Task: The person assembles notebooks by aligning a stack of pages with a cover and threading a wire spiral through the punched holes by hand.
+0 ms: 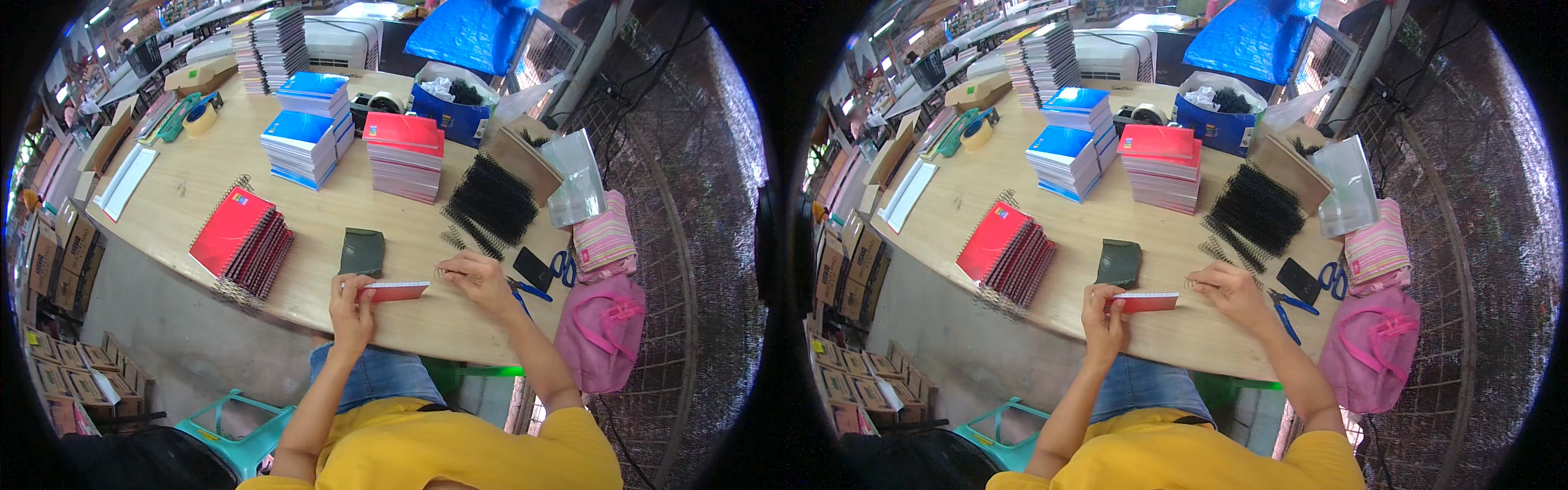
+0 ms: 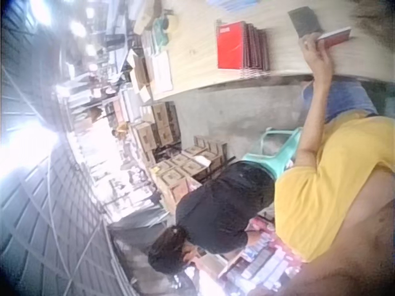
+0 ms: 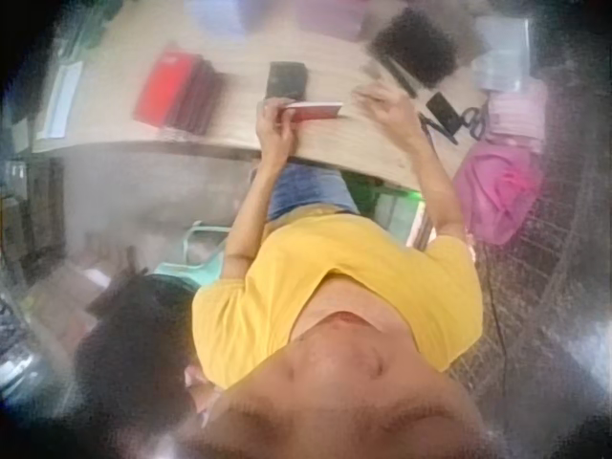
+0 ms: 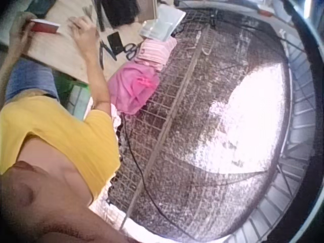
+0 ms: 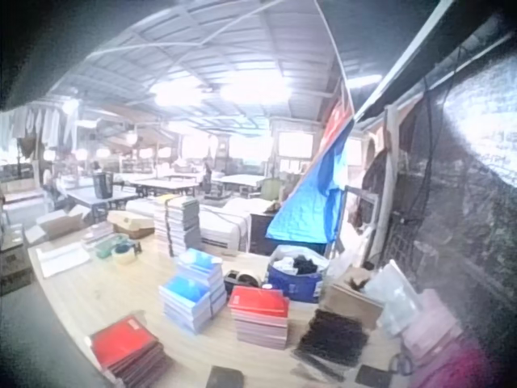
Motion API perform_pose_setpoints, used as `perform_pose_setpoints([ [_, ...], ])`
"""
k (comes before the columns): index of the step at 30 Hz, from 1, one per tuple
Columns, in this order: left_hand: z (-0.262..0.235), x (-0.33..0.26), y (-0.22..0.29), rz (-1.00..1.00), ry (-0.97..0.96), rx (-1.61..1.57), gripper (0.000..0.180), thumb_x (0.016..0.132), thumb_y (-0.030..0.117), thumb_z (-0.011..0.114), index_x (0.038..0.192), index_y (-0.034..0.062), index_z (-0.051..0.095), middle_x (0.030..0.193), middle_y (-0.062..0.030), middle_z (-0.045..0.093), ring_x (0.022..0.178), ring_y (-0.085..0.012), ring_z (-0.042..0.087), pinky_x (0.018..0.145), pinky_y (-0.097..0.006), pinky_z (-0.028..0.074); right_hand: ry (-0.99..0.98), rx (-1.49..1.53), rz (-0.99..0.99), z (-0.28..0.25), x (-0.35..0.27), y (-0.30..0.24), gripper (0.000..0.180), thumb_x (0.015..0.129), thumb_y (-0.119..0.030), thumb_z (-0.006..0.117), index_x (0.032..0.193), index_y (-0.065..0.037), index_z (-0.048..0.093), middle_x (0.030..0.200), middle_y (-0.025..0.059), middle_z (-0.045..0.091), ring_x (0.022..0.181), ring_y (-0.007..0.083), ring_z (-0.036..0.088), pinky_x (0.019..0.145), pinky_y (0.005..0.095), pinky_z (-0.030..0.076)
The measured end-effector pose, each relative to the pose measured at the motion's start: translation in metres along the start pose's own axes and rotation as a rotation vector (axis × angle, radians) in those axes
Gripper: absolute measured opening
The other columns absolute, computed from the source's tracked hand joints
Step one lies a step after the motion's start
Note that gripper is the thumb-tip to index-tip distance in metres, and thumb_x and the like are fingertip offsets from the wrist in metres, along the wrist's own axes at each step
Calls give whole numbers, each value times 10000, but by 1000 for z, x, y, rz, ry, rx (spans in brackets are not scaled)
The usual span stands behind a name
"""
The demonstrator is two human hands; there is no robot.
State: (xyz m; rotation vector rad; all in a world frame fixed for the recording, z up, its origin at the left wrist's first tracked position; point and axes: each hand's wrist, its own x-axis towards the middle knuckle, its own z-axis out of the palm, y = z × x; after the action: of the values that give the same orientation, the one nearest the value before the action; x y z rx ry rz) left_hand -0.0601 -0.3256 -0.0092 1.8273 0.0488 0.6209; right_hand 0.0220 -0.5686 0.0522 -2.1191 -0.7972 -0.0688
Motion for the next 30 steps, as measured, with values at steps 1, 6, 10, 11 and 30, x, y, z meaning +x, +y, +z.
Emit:
perform_pose_setpoints([
  [1,1,0,0,-30,-2,-38,125,913,-2,631,1032,20,662,1014,-149,576,919,-292,616,746,-364,542,3,14,-1,0,1,-4,200,859,-56,721,1055,-52,760,915,101,679,793,218,665,704,325,517],
  [6,5,2,-7,97,28,35,105,922,7,625,1020,21,661,996,-152,573,909,-306,611,737,-376,527,-42,91,-15,0,5,-15,202,839,-49,730,1038,-54,763,932,98,685,839,219,676,742,332,527],
  [10,12,3,-5,89,69,45,94,928,9,622,1013,21,661,997,-154,573,905,-305,613,729,-374,529,7,89,-76,2,5,-1,192,812,-25,733,1000,-52,757,942,84,680,875,224,668,774,331,526],
  [11,12,2,-4,76,63,33,93,929,10,623,1013,22,662,998,-154,573,904,-305,614,725,-373,530,31,82,-91,2,7,1,188,806,-23,734,991,-53,755,944,79,681,886,223,664,782,327,525],
  [30,14,2,-2,72,79,65,60,952,51,626,1003,18,631,1004,-132,578,910,-275,610,745,-347,529,-146,-73,-88,1,17,1,184,881,-160,705,1035,-64,679,954,129,627,853,339,644,759,406,525],
])
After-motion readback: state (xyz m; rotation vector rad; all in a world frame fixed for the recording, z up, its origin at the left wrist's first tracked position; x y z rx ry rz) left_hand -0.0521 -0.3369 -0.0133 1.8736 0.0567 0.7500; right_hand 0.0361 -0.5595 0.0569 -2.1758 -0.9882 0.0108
